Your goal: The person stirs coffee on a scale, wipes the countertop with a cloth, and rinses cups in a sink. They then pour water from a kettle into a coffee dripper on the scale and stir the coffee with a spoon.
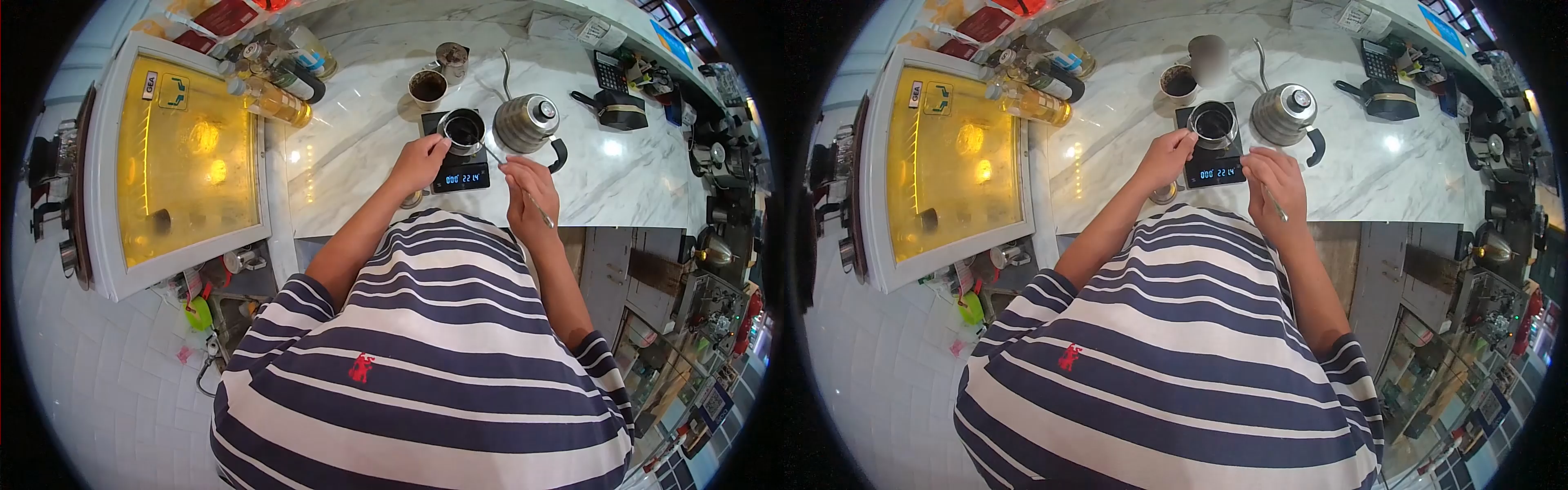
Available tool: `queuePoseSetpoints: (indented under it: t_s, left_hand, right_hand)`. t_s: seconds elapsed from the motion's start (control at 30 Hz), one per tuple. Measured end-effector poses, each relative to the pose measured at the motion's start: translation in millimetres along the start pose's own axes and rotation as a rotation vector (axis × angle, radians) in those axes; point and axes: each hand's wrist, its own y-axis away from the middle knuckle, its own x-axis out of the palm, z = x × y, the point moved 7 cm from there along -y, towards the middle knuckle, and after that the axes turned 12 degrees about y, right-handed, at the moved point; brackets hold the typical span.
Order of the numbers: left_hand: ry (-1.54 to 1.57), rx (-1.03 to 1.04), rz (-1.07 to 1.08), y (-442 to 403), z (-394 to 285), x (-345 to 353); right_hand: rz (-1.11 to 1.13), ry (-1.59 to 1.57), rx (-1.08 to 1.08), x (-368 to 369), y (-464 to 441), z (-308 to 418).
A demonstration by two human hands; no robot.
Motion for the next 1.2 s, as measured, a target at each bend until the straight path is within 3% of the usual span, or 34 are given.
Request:
queuePoseSetpoints:
  t_s: [0.3,0.53,0.77,1.2]
  left_hand:
    - [-0.007,0.013,-0.026,0.4,3.1,0.1]
    - [-0.012,0.011,-0.026,3.9,-2.0,-1.2]
    - [0.048,-0.003,-0.035,4.0,-0.8,0.0]
    - [0.092,-0.023,-0.010,4.4,1.9,0.0]
  right_hand:
    - [-0.014,0.003,0.024,-13.9,-4.5,-7.4]
    - [0.105,-0.002,-0.058,-12.3,-4.7,0.5]
    - [0.144,-0.012,0.019,-15.5,-18.5,-3.6]
    - [0.024,0.033,0.113,-5.4,-20.1,-19.9]
